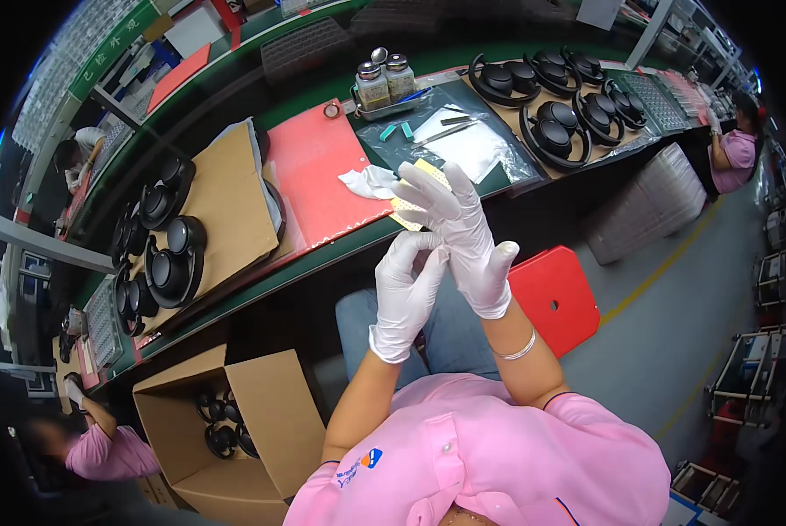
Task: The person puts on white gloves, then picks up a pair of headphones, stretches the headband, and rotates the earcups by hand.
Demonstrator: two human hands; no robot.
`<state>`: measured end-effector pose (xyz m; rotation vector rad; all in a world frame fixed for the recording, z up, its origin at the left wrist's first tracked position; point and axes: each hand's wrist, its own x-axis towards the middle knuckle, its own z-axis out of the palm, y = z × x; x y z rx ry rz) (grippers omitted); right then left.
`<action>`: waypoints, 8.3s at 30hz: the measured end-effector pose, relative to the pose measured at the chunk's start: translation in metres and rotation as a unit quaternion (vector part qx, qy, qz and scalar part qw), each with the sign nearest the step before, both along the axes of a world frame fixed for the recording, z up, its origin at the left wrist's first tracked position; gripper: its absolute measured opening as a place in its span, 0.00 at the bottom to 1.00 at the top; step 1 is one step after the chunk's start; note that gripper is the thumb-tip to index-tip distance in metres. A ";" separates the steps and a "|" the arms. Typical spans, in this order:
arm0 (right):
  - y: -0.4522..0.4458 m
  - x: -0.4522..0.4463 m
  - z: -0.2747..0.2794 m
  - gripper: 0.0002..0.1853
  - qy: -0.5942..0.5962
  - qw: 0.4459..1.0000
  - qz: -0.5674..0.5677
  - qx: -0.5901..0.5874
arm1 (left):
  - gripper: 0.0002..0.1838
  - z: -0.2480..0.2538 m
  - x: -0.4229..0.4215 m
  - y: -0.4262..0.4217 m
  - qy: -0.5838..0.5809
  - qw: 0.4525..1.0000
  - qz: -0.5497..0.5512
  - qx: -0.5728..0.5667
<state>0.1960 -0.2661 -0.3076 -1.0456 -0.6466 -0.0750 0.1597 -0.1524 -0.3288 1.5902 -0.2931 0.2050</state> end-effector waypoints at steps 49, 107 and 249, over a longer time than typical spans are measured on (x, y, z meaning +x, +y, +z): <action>0.029 -0.023 0.001 0.58 0.025 0.996 -0.084 0.004 | 0.03 0.032 0.012 0.023 -0.007 0.993 0.036 0.116; -0.036 -0.032 -0.067 0.25 -0.079 0.636 -0.092 -0.762 | 0.10 -0.024 -0.028 0.008 0.330 0.930 -0.152 -0.056; -0.131 0.190 -0.004 0.13 0.012 -0.837 0.432 0.336 | 0.14 -0.134 -0.125 0.191 0.286 0.945 -0.029 0.159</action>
